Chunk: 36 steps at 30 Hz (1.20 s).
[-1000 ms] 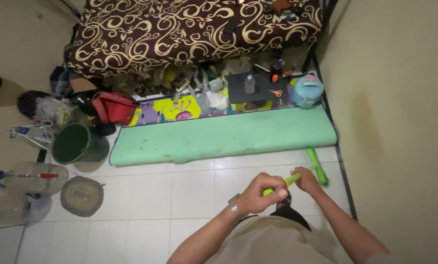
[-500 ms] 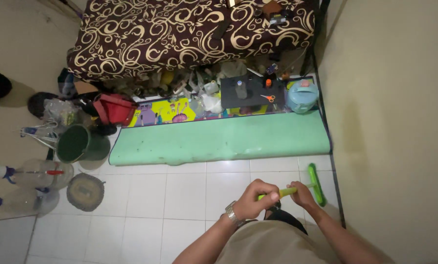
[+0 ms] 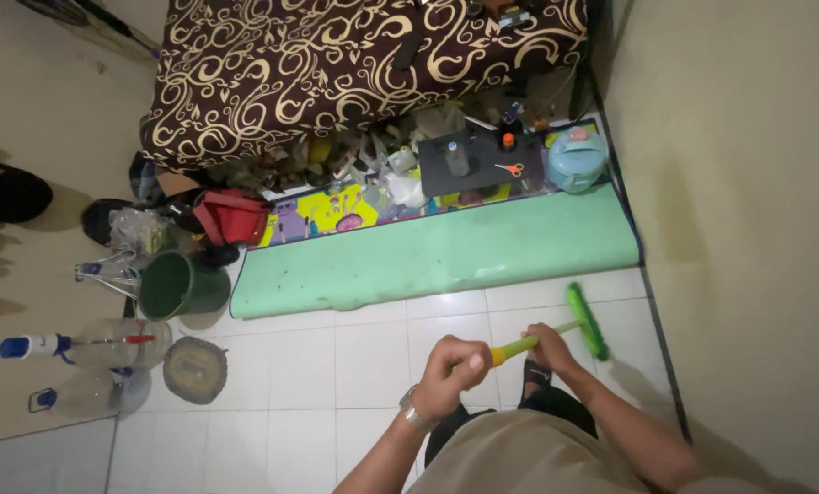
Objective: The recorder is assembling a floor squeegee by screwing the handle into the head and then disassembling it.
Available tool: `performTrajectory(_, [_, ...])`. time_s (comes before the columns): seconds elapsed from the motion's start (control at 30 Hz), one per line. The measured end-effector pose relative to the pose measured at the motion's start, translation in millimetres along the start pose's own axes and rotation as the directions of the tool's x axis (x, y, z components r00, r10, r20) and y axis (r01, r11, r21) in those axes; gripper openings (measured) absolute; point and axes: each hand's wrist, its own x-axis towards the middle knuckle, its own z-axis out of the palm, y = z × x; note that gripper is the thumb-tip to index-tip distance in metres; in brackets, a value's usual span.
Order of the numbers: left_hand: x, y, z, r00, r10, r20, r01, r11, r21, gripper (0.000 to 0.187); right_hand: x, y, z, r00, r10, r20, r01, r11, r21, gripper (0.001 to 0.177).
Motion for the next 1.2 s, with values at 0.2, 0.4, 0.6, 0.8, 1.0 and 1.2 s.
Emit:
performTrajectory(0.2, [-46.8,56.1,-19.2,0.981,0.192,0.03,-0.194,0.966,0.169,0.041,9.5,-84.0,73.9,0.993,-0.109,0.05,0.096,0.971,0.221,0.021])
performTrajectory(0.4, [-117.5,66.6,-82.2,0.958,0.287,-0.005,-0.277,0.928,0.248,0.041,17.7,-147.9,178.6,0.961,-0.195,0.195,0.1,0.906,0.412,0.021])
performTrajectory(0.6, [-175.1,74.3,-131.5,0.938,0.343,-0.039,-0.318,0.903,0.29,0.043,13.9,-277.1,176.7,0.861,-0.099,0.499,0.062,0.994,0.091,0.022])
performTrajectory(0.8, [-195.9,76.2,-145.2,0.949,0.315,0.029,-0.315,0.933,0.173,0.038,8.0,-285.0,167.9,0.874,-0.108,0.474,0.002,0.976,0.218,0.02])
performTrajectory(1.0, [-180.5,77.3,-131.9,0.908,0.371,0.195,-0.39,0.918,0.07,0.037,2.2,-190.4,158.6,0.96,-0.002,0.281,-0.075,0.962,0.264,0.027])
performTrajectory(1.2, [-137.8,54.0,-103.3,0.902,0.374,0.215,-0.389,0.921,0.033,0.042,-8.6,-131.6,61.1,0.997,-0.027,0.067,0.027,1.0,0.0,0.028])
